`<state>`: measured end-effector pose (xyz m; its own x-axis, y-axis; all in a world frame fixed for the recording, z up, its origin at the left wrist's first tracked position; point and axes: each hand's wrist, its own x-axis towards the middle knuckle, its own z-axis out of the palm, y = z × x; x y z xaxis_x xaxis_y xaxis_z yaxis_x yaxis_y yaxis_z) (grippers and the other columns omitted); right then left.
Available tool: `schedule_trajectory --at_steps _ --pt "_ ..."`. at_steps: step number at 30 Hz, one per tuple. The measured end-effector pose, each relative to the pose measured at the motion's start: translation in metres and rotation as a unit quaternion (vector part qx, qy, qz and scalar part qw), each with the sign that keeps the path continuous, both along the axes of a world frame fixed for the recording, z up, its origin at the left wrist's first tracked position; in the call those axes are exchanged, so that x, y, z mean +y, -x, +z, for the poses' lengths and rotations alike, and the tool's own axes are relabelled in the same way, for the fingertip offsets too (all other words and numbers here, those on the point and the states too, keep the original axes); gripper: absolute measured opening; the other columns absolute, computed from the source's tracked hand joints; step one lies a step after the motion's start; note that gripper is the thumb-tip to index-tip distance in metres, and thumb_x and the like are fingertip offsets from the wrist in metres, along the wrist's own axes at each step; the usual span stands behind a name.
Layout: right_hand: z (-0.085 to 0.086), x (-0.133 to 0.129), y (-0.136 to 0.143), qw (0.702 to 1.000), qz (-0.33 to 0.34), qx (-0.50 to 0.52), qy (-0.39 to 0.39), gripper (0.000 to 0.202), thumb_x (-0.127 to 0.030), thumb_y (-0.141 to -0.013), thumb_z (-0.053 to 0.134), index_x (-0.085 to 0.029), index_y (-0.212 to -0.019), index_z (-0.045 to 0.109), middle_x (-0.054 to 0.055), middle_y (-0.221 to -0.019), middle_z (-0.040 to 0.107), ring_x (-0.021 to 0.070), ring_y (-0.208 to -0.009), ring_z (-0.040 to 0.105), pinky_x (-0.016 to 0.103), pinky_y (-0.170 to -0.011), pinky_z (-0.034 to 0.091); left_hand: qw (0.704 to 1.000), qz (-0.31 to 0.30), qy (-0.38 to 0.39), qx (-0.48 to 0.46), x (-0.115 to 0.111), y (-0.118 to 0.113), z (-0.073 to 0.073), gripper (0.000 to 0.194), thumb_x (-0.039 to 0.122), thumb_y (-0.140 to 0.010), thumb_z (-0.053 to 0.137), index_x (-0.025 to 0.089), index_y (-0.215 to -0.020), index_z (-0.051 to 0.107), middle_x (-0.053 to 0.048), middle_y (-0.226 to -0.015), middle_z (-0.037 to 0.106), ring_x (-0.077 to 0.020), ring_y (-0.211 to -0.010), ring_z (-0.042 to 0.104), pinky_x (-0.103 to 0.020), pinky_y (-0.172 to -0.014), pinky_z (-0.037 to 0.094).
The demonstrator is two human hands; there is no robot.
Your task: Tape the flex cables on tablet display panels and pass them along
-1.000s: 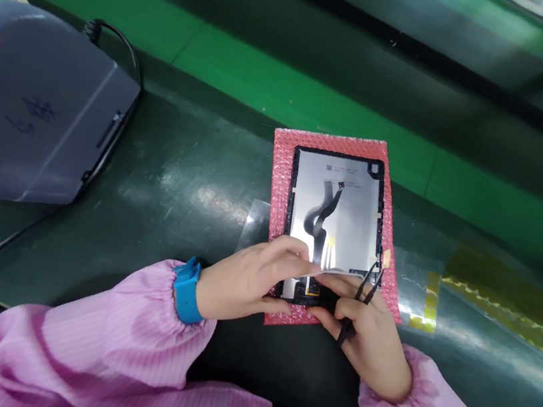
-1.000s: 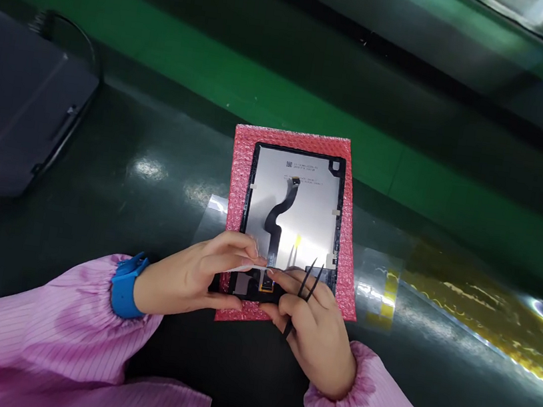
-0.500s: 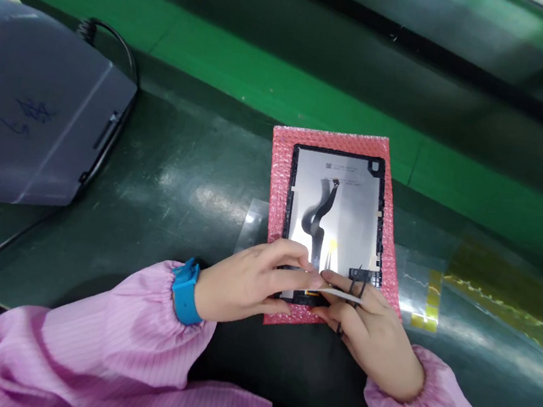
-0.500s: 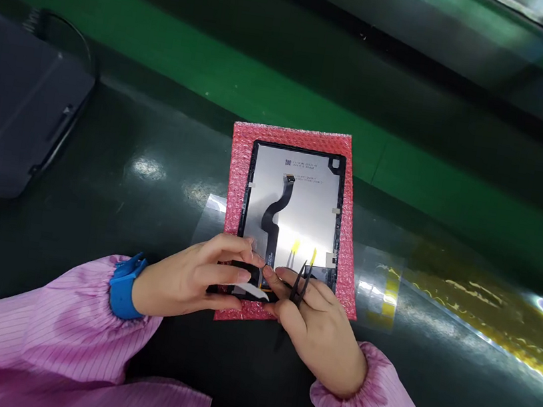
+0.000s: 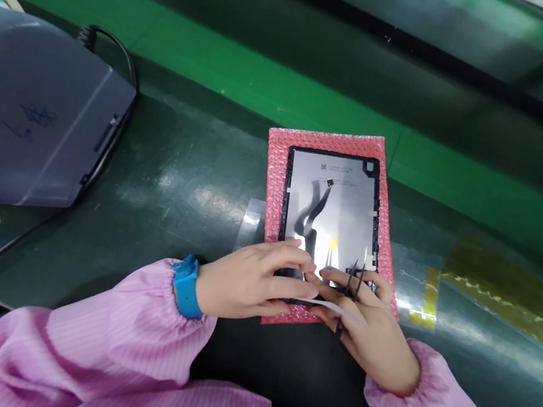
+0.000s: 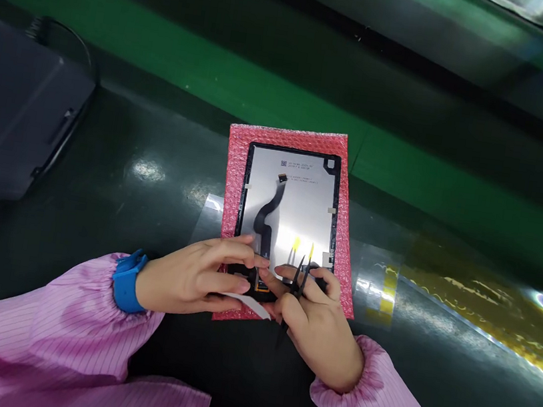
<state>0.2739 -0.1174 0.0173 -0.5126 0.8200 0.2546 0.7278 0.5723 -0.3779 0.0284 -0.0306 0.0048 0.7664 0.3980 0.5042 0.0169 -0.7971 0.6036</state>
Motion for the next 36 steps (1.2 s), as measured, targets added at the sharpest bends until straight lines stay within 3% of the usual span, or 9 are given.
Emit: schedule_trajectory --at_steps 8,13,16,20,25,30,33,36 --pt "0.002 -0.001 0.002 1.0 -0.005 -0.002 -0.009 0.025 -0.009 -0.1 0.059 -0.024 -0.081 0.054 0.003 -0.115 0.081 0.0205 -0.113 0.07 0.043 -0.097 0.04 0.999 0.014 -0.043 0.008 -0.001 0.001 -0.003 0.023 0.016 -0.1 0.059 0.021 -0.122 0.053 -0.013 -0.123 0.062 -0.0245 -0.114 0.068 -0.052 -0.106 0.058" --pt "0.001 -0.004 0.003 1.0 -0.021 0.005 -0.009 0.029 -0.008 -0.102 0.053 -0.024 -0.078 0.051 0.003 -0.117 0.081 0.0207 -0.114 0.07 0.044 -0.096 0.041 0.999 0.01 -0.048 -0.012 -0.008 0.002 -0.008 0.019 0.022 -0.102 0.06 0.028 -0.12 0.061 -0.003 -0.115 0.067 -0.0185 -0.106 0.071 -0.045 -0.106 0.06" --pt "0.0 -0.004 0.003 1.0 -0.022 0.019 0.004 0.028 -0.007 -0.101 0.055 -0.024 -0.079 0.052 0.003 -0.116 0.081 0.0203 -0.115 0.069 0.043 -0.096 0.042 0.998 -0.009 -0.058 -0.019 -0.007 0.001 -0.006 0.016 0.02 -0.102 0.06 0.028 -0.115 0.063 0.001 -0.11 0.068 -0.0129 -0.097 0.072 -0.04 -0.105 0.06" --pt "0.0 -0.004 0.003 1.0 -0.016 0.024 0.008 0.025 -0.008 -0.099 0.058 -0.024 -0.08 0.053 0.004 -0.116 0.081 0.021 -0.114 0.069 0.041 -0.094 0.043 0.998 -0.004 -0.066 -0.01 -0.004 0.0 0.0 0.019 0.014 -0.101 0.058 0.026 -0.116 0.059 -0.003 -0.119 0.066 -0.0158 -0.104 0.071 -0.039 -0.101 0.063" --pt "-0.001 -0.003 0.005 0.997 -0.04 0.062 0.022 0.023 -0.013 -0.101 0.058 -0.025 -0.083 0.052 0.007 -0.116 0.08 0.0227 -0.112 0.07 0.043 -0.095 0.043 1.0 -0.012 -0.026 0.006 -0.003 -0.001 0.001 0.017 0.017 -0.104 0.055 0.025 -0.119 0.058 -0.006 -0.119 0.062 -0.0164 -0.101 0.069 -0.04 -0.101 0.062" --pt "0.001 -0.002 0.0 0.988 -0.038 0.145 0.041 0.02 -0.017 -0.101 0.063 -0.027 -0.089 0.049 0.008 -0.121 0.079 0.0241 -0.115 0.071 0.045 -0.091 0.053 0.999 -0.029 0.007 0.011 -0.003 -0.001 -0.001 0.012 0.013 -0.102 0.054 0.021 -0.111 0.057 -0.008 -0.113 0.057 -0.0161 -0.094 0.066 -0.039 -0.094 0.064" --pt "0.002 -0.006 -0.003 0.985 -0.03 0.172 0.013 0.028 -0.011 -0.096 0.069 -0.026 -0.084 0.048 0.001 -0.106 0.083 0.0187 -0.099 0.076 0.038 -0.086 0.056 0.999 -0.043 0.028 0.019 -0.002 0.001 -0.002 0.015 0.011 -0.1 0.055 0.021 -0.112 0.054 -0.009 -0.117 0.055 -0.0172 -0.099 0.066 -0.041 -0.097 0.063" --pt "0.004 -0.012 -0.002 0.993 -0.003 0.106 -0.048 0.026 -0.005 -0.093 0.071 -0.025 -0.082 0.058 -0.004 -0.097 0.083 0.014 -0.086 0.076 0.035 -0.086 0.053 0.997 -0.055 0.051 0.022 -0.002 0.002 -0.004 0.018 0.009 -0.099 0.056 0.021 -0.112 0.052 -0.01 -0.12 0.053 -0.0181 -0.103 0.066 -0.043 -0.1 0.062"
